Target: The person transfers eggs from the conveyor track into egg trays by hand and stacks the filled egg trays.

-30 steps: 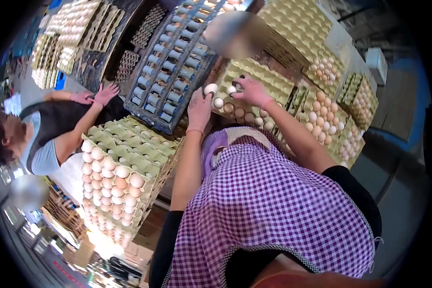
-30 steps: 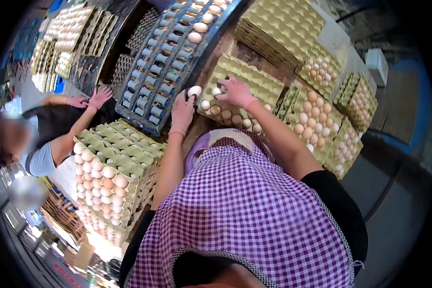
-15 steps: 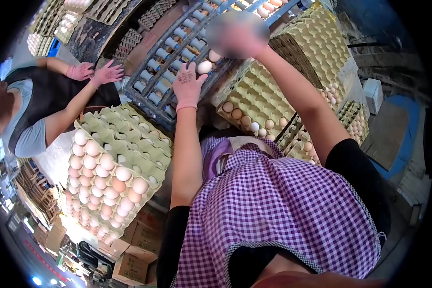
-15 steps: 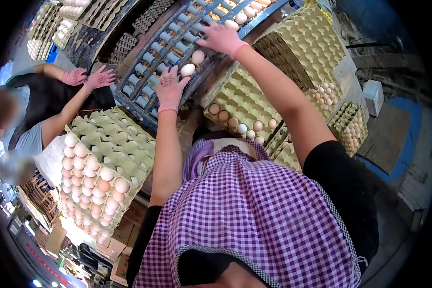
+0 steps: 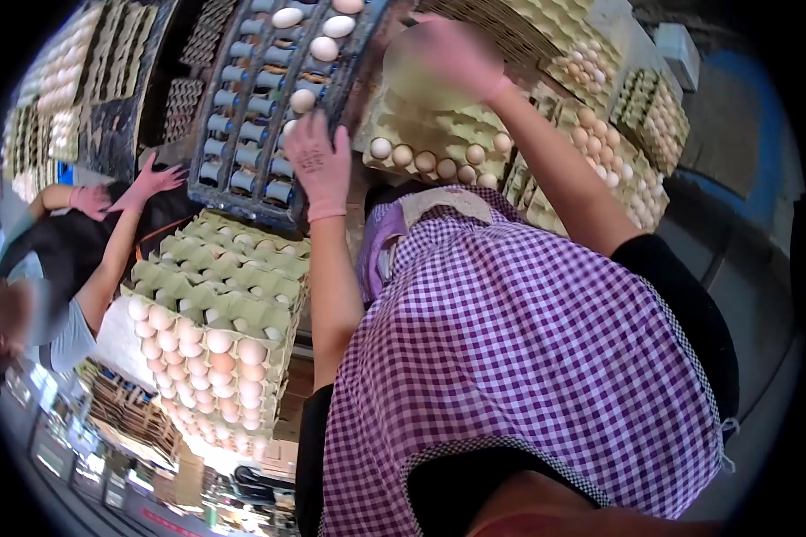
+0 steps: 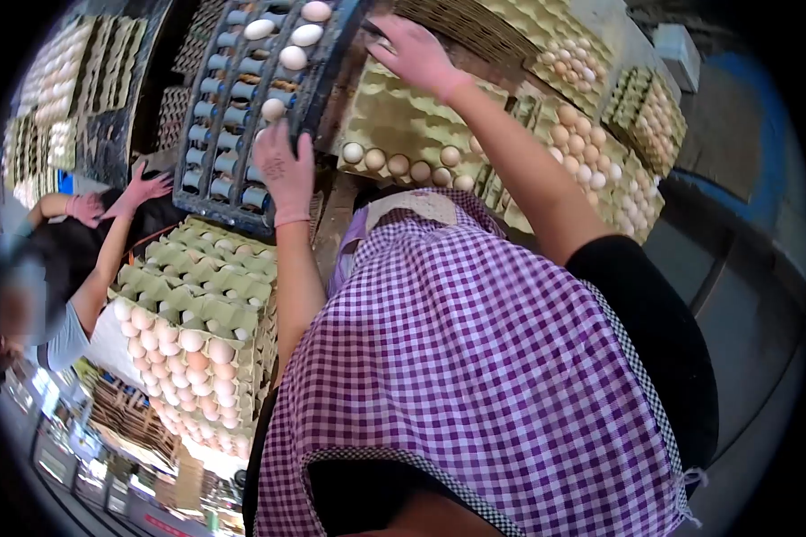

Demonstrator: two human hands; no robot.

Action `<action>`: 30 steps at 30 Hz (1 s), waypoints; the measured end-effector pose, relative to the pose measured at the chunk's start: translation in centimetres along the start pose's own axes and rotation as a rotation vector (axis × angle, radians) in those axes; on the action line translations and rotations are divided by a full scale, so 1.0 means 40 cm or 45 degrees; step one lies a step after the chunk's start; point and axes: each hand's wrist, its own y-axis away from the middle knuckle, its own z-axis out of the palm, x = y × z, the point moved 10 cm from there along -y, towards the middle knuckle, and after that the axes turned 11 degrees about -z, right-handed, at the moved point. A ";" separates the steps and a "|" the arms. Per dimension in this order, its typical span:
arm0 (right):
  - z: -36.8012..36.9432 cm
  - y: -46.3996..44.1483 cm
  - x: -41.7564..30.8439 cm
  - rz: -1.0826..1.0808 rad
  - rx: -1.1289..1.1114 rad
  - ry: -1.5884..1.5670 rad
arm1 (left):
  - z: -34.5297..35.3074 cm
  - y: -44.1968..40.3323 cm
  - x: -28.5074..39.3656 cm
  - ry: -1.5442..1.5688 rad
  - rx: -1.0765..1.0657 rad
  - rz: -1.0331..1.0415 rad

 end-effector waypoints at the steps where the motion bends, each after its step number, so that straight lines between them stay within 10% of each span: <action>1: -0.029 0.112 0.023 0.071 0.035 0.033 | 0.050 0.029 0.047 0.026 -0.125 0.125; 11: 0.224 0.480 -0.219 0.209 -0.812 0.334 | 0.302 0.188 0.064 -0.398 -0.733 0.630; 15: 0.143 0.522 -0.168 0.356 -0.313 -0.065 | 0.300 0.128 0.045 -0.060 -0.702 0.545; 20: -0.024 0.650 -0.075 1.348 0.618 -1.464 | 0.243 0.108 -0.040 0.669 -0.681 -0.147; 25: -0.021 0.649 -0.004 0.952 -0.465 -0.154 | 0.269 0.197 0.002 2.018 -1.109 -0.950; 26: -0.005 0.626 -0.032 0.718 -0.828 0.352 | 0.289 0.198 0.038 1.569 -1.144 -0.768; 30: 0.018 0.609 -0.030 0.492 -0.794 0.307 | 0.305 0.266 0.314 -0.097 -0.900 0.566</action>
